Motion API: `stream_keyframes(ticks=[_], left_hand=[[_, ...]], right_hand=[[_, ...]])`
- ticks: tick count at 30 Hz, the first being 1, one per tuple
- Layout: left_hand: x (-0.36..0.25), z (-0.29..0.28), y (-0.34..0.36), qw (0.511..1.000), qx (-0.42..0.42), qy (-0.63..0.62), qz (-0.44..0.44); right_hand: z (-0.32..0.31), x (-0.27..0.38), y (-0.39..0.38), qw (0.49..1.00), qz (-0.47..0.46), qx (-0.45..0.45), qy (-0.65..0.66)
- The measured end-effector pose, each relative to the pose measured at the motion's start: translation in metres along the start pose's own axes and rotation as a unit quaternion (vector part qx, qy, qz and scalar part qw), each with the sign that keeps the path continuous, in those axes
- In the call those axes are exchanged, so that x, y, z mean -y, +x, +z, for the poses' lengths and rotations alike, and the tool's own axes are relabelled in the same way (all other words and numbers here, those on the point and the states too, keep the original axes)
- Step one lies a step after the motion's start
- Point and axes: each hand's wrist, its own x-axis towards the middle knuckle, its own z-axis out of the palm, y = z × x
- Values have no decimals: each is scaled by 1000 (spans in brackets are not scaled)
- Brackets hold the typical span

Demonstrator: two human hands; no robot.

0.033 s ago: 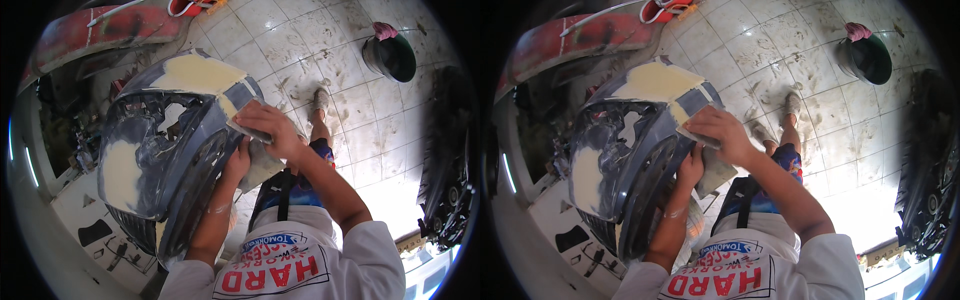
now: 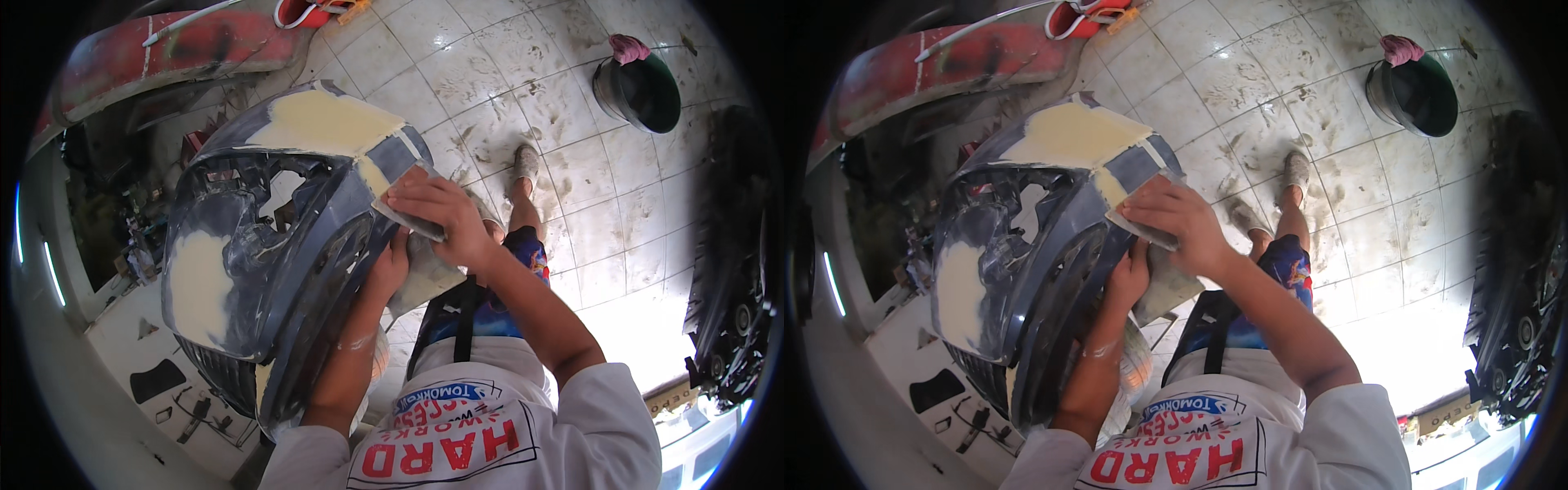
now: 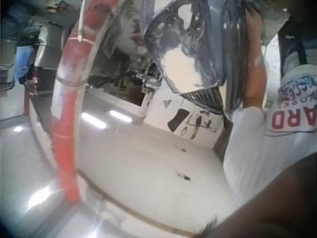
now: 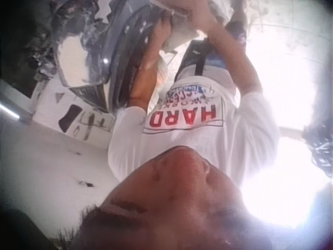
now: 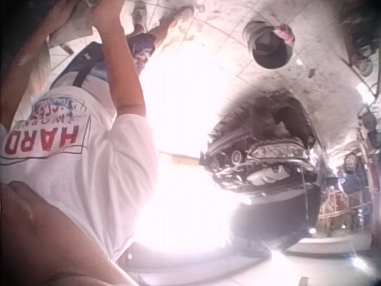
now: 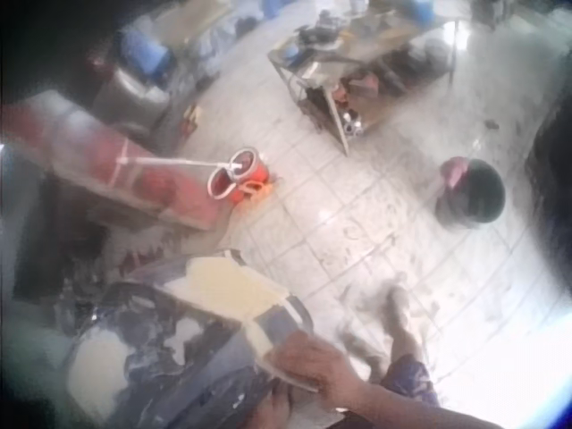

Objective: The person applies a beige body filler to a detached black car bumper using a metal spreader. They smooth the filler across the surface, then move to a workbench to scoop more filler from a container and continue applying it to the bumper.

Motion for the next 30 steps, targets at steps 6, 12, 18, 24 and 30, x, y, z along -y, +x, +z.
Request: stream_keyframes(ticks=[6,12,18,24,30], left_hand=[[10,-19,3,993,80,78,33],[4,-26,5,986,105,126,-4],[-2,-20,3,993,100,-45,-49],[9,-22,-6,995,81,61,17],[34,-19,-8,996,65,41,43]], right_hand=[[14,2,-40,999,34,1,-12],[-14,1,-32,997,22,-73,-1],[-14,-10,-4,999,30,-6,26],[19,0,-29,998,49,-40,-23],[27,11,-59,999,28,-24,-10]])
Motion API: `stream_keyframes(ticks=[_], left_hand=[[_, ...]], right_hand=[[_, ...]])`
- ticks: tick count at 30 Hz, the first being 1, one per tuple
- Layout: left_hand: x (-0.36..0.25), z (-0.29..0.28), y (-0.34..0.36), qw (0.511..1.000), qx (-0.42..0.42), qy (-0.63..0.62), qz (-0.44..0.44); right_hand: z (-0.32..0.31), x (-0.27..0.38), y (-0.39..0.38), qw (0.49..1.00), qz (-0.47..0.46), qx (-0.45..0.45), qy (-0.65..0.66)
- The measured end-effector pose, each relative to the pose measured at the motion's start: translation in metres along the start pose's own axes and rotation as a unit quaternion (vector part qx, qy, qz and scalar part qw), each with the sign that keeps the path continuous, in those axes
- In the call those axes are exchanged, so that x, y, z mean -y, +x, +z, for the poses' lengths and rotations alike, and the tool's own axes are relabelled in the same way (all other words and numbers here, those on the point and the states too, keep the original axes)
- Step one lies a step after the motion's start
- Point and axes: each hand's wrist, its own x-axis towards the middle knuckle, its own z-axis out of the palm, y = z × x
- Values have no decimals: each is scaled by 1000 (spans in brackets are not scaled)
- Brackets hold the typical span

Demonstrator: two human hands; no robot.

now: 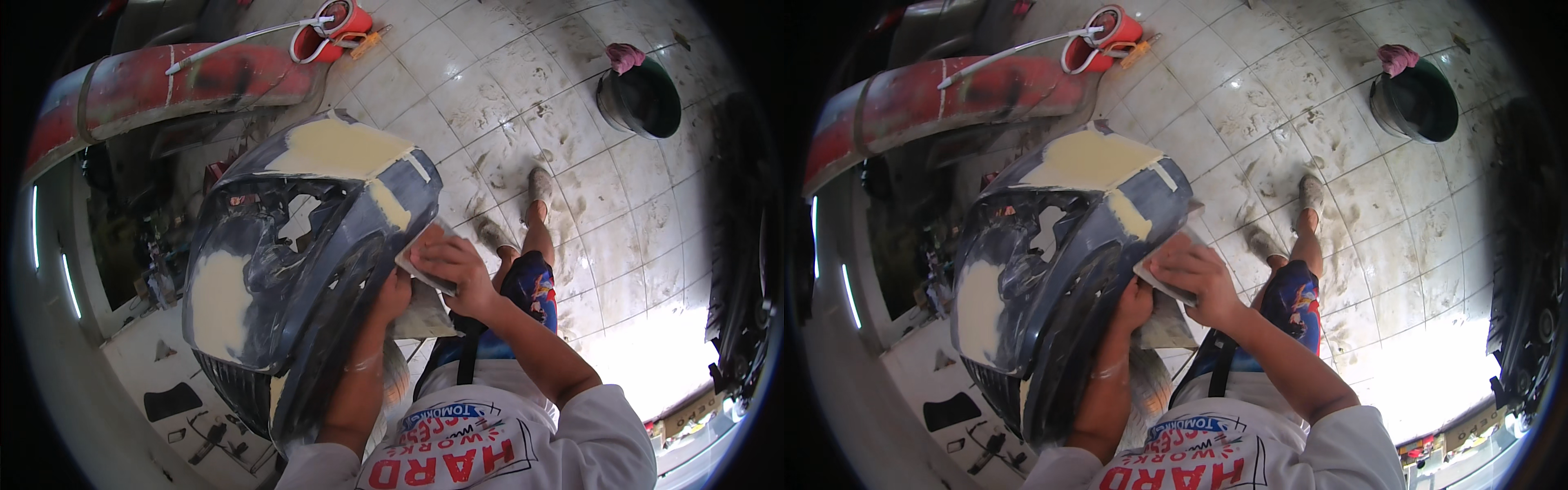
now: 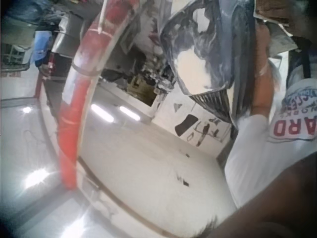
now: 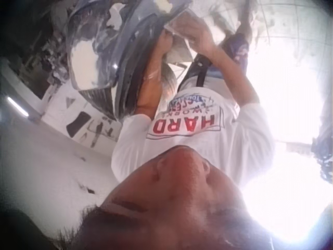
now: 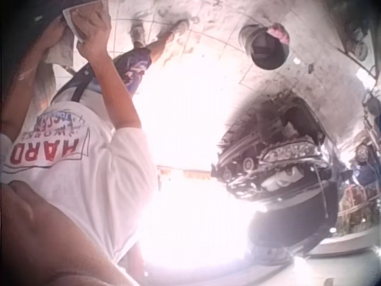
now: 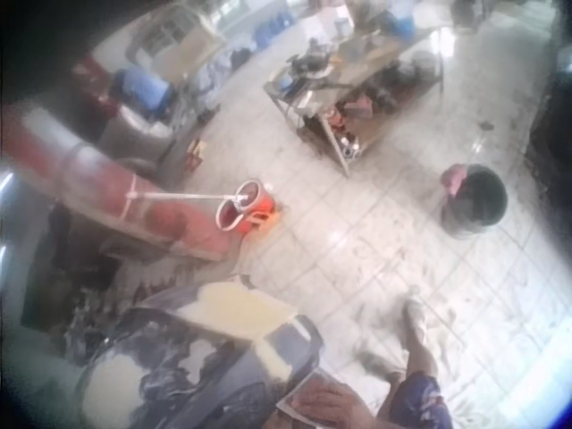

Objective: The person applies a beige body filler to a detached black car bumper using a metal spreader. They smooth the filler across the surface, then move to a workbench to scoop more filler from a container and continue applying it to the bumper.

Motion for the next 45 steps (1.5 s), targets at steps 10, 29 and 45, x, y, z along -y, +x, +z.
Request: stream_keyframes(ticks=[10,29,45], left_hand=[[-2,11,0,994,-28,56,-93],[-14,6,4,991,-74,92,-55],[-20,7,11,991,-88,34,-93]], right_hand=[[-64,-23,131,991,10,134,18],[-25,-13,51,998,10,37,49],[-67,-35,155,987,-7,154,53]])
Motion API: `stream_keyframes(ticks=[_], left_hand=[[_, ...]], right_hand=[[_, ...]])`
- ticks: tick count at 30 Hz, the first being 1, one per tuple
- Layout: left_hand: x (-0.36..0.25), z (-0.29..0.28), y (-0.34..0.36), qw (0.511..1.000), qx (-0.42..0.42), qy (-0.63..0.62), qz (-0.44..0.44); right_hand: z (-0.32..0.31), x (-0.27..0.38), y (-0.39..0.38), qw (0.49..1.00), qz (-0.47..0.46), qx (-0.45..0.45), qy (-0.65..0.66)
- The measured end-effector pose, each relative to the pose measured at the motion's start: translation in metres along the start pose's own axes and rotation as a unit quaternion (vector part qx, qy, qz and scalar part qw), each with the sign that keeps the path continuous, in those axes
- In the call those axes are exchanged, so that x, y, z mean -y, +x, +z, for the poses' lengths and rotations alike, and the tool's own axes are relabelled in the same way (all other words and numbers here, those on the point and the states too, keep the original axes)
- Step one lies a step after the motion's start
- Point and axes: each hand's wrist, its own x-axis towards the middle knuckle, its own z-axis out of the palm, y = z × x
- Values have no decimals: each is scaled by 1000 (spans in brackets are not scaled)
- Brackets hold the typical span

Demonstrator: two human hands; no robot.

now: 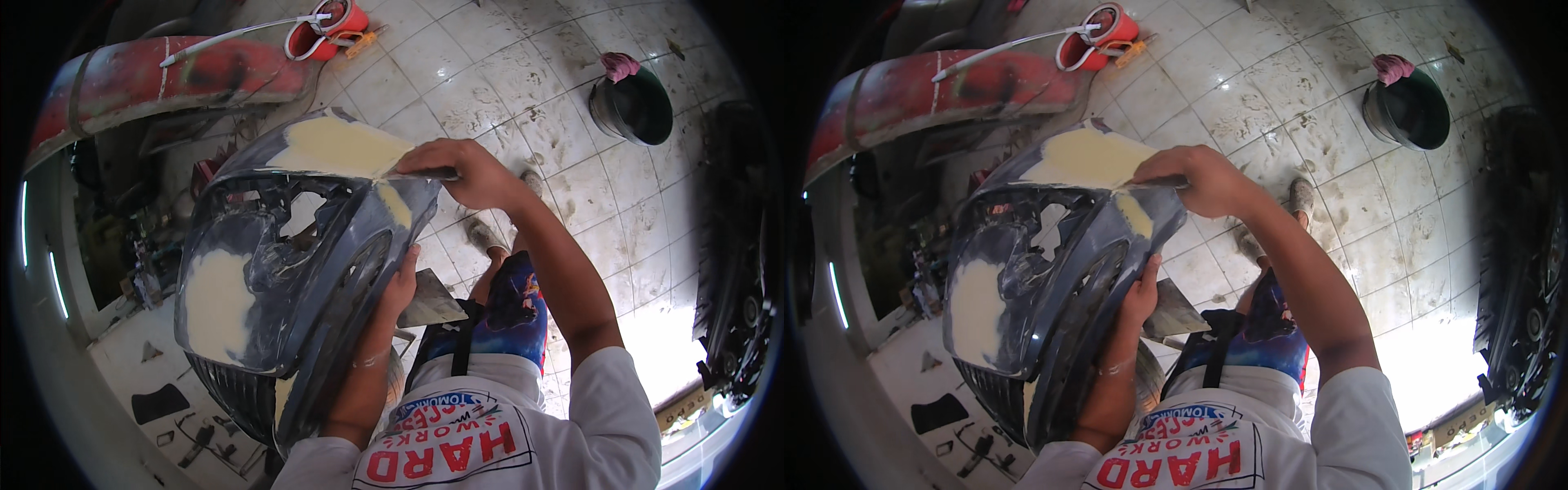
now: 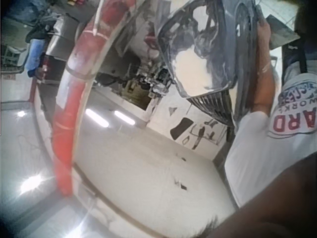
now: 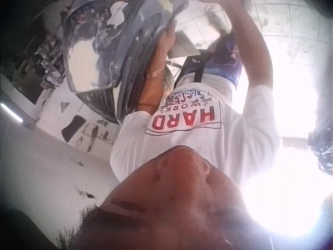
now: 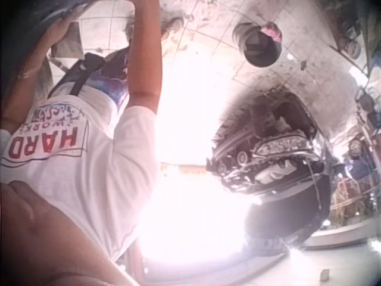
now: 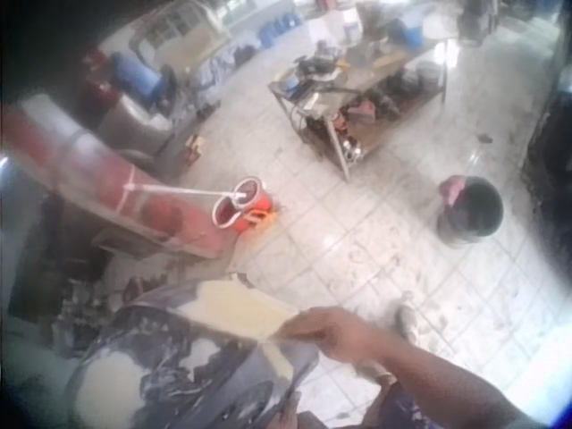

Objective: The person applies a beige body filler to a detached black car bumper using a metal spreader. They smooth the filler across the surface, then move to a workbench to scoop more filler from a container and continue applying it to the bumper.

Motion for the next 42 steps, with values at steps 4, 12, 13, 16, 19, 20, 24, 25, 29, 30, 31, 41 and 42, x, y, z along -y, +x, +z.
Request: stream_keyframes(ticks=[4,12,13,16,19,20,24,25,29,30,31,41,42], left_hand=[[1,-1,1,999,-15,-6,35],[2,1,1,998,-11,-52,41],[2,1,1,998,-10,-60,33],[-1,0,1,999,-10,-44,26],[-4,-2,3,997,-1,-69,31],[-5,-3,3,996,3,-87,33],[-2,-7,5,998,14,-43,52],[0,-6,4,998,21,-50,41],[15,7,-4,997,-15,-32,68],[20,12,-7,999,-8,-6,52],[25,19,-13,999,-1,20,26],[-3,20,-77,623,328,-614,-357],[-15,13,-76,610,320,-639,-342]], right_hand=[[9,-5,14,999,4,21,27],[21,-10,13,1000,3,20,-16],[22,-10,12,1000,4,20,-20],[26,-5,3,999,20,14,-27],[33,8,-18,998,39,7,-40],[37,12,-26,998,46,-6,-37],[59,21,-63,998,24,-60,-2],[64,20,-71,997,19,-70,9],[75,17,-97,998,28,-40,37],[74,20,-104,996,46,-59,54],[73,24,-112,992,70,-81,72],[24,101,-180,910,257,-214,244],[23,114,-185,892,304,-222,249]])
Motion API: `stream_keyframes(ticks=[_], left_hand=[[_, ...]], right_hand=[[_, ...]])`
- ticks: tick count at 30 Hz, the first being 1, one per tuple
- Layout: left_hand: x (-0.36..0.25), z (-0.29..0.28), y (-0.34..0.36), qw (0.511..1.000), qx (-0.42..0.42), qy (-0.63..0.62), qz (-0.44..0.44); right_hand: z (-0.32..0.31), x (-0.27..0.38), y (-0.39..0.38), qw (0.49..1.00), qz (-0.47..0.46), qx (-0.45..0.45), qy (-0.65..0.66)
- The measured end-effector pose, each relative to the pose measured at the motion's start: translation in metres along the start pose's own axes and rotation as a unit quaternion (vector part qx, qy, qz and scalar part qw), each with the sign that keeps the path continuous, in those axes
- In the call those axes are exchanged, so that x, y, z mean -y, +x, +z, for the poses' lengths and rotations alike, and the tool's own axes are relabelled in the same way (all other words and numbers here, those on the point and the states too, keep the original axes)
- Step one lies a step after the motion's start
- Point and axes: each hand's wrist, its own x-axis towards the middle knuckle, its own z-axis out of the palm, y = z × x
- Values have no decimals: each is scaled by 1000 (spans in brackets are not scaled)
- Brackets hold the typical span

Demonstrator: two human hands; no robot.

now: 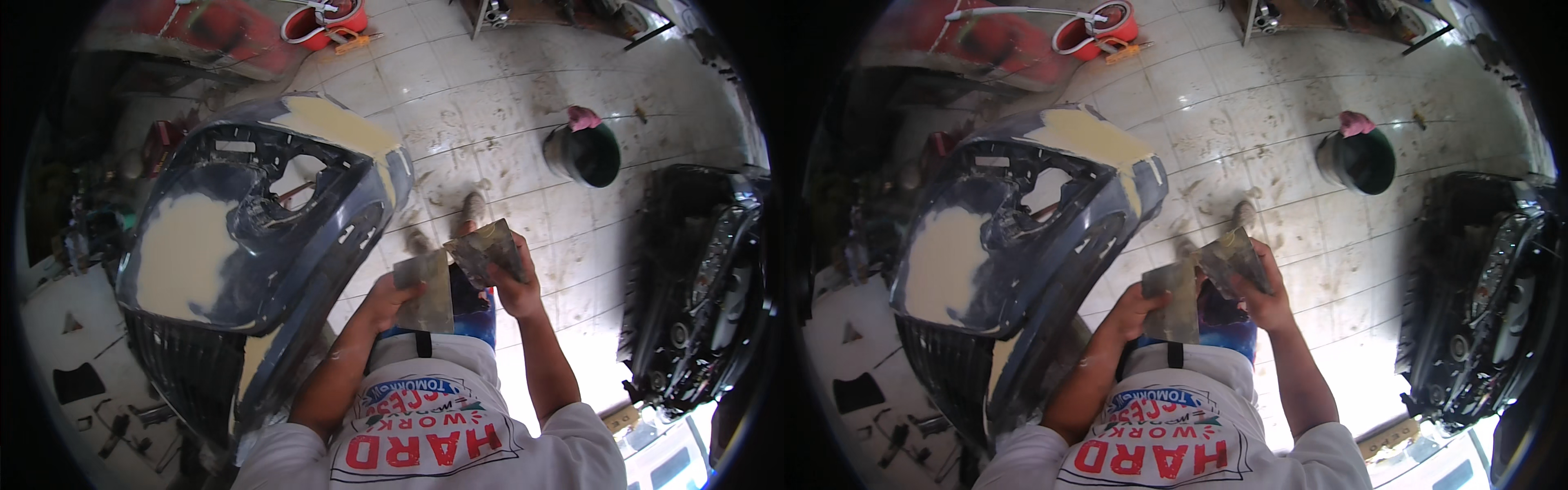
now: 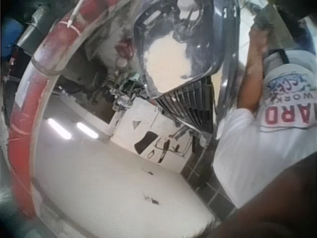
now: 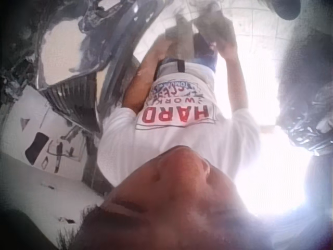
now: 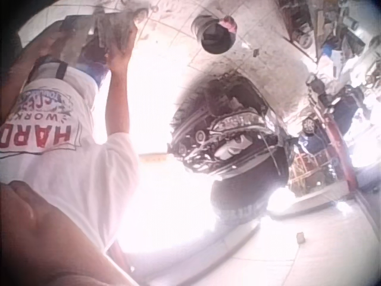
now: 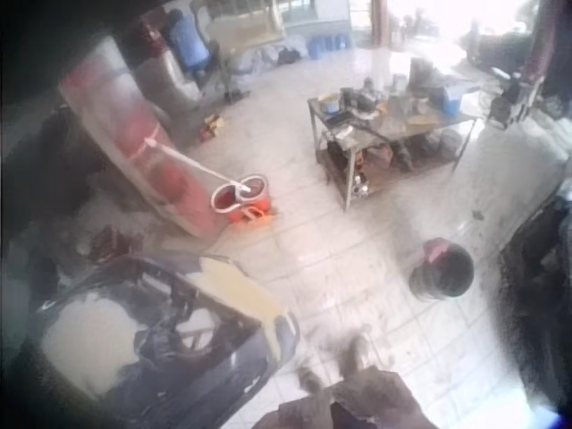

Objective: The person applies a beige body filler to a detached black car bumper using a metal spreader. They smooth the filler across the surface, then move to a workbench to scoop more filler from a container and continue applying it to the bumper.

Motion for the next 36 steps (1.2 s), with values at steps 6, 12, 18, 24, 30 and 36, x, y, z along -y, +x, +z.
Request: stream_keyframes(ticks=[6,12,18,24,30,36], left_hand=[[-22,68,-31,965,-124,-110,202],[21,78,-93,930,-111,134,325],[58,116,-183,834,-82,58,542],[123,61,-274,812,-245,40,529],[188,60,-313,789,-279,74,542],[261,83,-329,759,-207,206,582]], right_hand=[[38,32,-71,911,-280,151,-261],[33,-23,-128,852,-288,159,-407],[-24,-91,-135,721,-181,290,-603],[42,-32,-166,956,-8,278,-95],[79,-45,-294,773,465,383,202],[93,-97,-328,760,502,364,195]])
